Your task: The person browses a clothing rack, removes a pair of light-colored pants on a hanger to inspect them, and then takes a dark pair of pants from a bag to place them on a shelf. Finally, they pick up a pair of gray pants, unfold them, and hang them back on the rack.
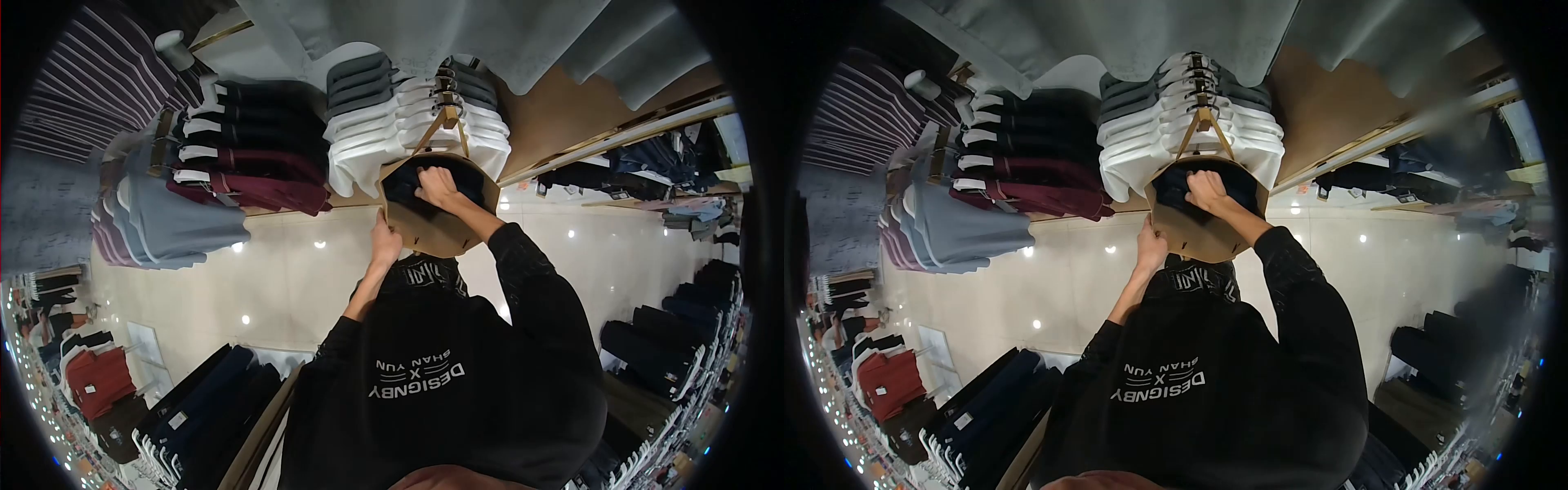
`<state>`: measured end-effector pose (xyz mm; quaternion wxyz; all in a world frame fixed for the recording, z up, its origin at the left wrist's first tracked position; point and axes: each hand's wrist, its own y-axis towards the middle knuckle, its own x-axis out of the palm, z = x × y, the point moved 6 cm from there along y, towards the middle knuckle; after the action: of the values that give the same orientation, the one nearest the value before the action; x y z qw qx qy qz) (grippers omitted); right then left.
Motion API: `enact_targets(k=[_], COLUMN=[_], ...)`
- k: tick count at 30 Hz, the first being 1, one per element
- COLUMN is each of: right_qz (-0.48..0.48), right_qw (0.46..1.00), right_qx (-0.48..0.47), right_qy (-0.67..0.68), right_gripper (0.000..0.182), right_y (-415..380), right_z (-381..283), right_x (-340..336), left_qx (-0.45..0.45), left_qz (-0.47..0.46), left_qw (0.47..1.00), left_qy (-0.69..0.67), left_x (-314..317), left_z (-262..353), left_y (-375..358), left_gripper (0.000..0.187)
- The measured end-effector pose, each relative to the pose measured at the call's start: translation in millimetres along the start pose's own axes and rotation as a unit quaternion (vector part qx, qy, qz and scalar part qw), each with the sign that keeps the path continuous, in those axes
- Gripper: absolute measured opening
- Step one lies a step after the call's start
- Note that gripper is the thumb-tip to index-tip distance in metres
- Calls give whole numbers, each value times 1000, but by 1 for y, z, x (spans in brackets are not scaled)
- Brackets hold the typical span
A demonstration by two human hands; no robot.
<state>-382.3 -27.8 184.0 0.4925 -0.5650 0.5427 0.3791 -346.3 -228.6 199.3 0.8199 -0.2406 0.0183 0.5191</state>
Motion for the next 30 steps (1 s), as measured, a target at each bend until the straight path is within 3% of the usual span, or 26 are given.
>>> enact_targets(k=[4, 7, 10, 16, 19, 22, 24, 25, 27, 29, 30], right_qz=[18, 34, 73, 109, 154, 128, 128, 139, 167, 197, 193], right_qw=[999, 997, 991, 977, 963, 954, 945, 940, 924, 903, 883], right_qx=[19, 32, 33, 30, 17, 69, 105, 117, 156, 209, 237], right_qy=[45, 63, 112, 180, 219, 262, 281, 290, 305, 319, 356], right_gripper=[45, 48, 42, 33, 29, 27, 29, 32, 37, 42, 50], right_y=[-18, -32, -47, -74, -90, -114, -131, -142, -163, -188, -198], right_z=[-7, -17, -17, -30, -32, -42, -40, -42, -33, -17, -31], right_x=[-44, -91, -128, -209, -248, -293, -315, -330, -344, -353, -369], left_qx=[46, 18, 27, -41, -93, -75, 53, 122, 208, 225, 217], left_qz=[32, 30, 58, 11, -26, -25, 91, 147, 153, 128, 29], left_qw=[998, 999, 998, 992, 960, 959, 994, 978, 962, 961, 974], left_qy=[38, 23, -4, -118, -264, -271, -30, 89, 92, 95, 60], left_x=[1, -5, -5, -11, -12, -3, -15, -18, -39, -49, -45], left_z=[-8, -1, -34, -43, -7, -18, -6, 4, 70, 103, 105], left_y=[6, 8, 26, 34, 11, 6, -12, -25, -77, -117, -123], left_gripper=[57, 58, 58, 58, 66, 76, 80, 82, 85, 80, 75])
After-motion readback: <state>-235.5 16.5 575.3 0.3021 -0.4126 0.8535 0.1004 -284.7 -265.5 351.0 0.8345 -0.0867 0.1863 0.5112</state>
